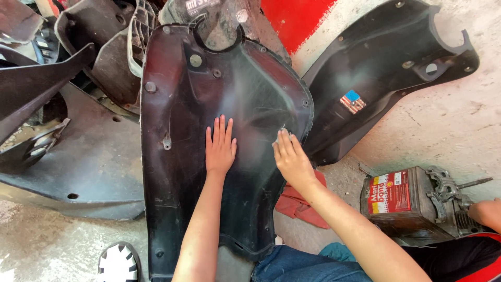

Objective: The person sands the surface of a black motorcycle fairing using a sanding block. They hold the fairing steady with one hand while moving the sanding block back and forth across the plastic surface.

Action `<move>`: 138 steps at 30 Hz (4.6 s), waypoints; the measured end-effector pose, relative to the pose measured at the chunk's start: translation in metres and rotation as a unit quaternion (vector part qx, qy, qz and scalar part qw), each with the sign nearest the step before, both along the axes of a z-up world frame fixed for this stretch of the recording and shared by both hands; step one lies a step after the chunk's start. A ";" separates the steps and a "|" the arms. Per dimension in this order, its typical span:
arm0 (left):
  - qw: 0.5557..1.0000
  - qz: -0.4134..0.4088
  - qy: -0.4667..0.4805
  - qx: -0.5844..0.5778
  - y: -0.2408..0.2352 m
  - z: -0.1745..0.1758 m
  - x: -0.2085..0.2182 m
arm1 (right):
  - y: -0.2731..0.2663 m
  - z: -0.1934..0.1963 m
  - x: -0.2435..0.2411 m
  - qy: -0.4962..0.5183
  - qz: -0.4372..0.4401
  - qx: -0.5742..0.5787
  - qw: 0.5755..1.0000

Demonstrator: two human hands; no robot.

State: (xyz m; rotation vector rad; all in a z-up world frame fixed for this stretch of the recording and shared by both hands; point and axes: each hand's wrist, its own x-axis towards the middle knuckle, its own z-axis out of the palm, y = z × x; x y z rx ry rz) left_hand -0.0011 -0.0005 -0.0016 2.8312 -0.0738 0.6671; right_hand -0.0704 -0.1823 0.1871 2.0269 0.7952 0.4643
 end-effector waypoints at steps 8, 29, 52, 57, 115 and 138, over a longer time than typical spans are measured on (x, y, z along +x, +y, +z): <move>1.000 -0.003 0.008 0.000 0.000 -0.002 -0.001 | -0.006 0.025 -0.006 0.016 0.032 0.081 0.996; 0.998 -0.019 -0.007 -0.053 0.000 0.002 -0.001 | -0.015 0.014 -0.015 0.013 0.064 0.109 0.992; 0.803 -0.036 0.214 0.555 0.078 0.155 0.085 | -0.004 0.016 0.001 0.016 0.047 0.065 0.997; 0.890 -0.019 0.209 0.406 0.130 0.156 0.118 | -0.004 0.012 -0.003 0.000 0.043 0.065 0.997; 0.927 -0.088 0.114 0.346 0.167 0.188 0.062 | 0.000 0.015 0.017 0.035 0.046 0.056 0.997; 0.913 -0.079 0.122 0.381 0.161 0.190 0.056 | 0.010 0.057 0.002 0.037 0.068 0.226 0.971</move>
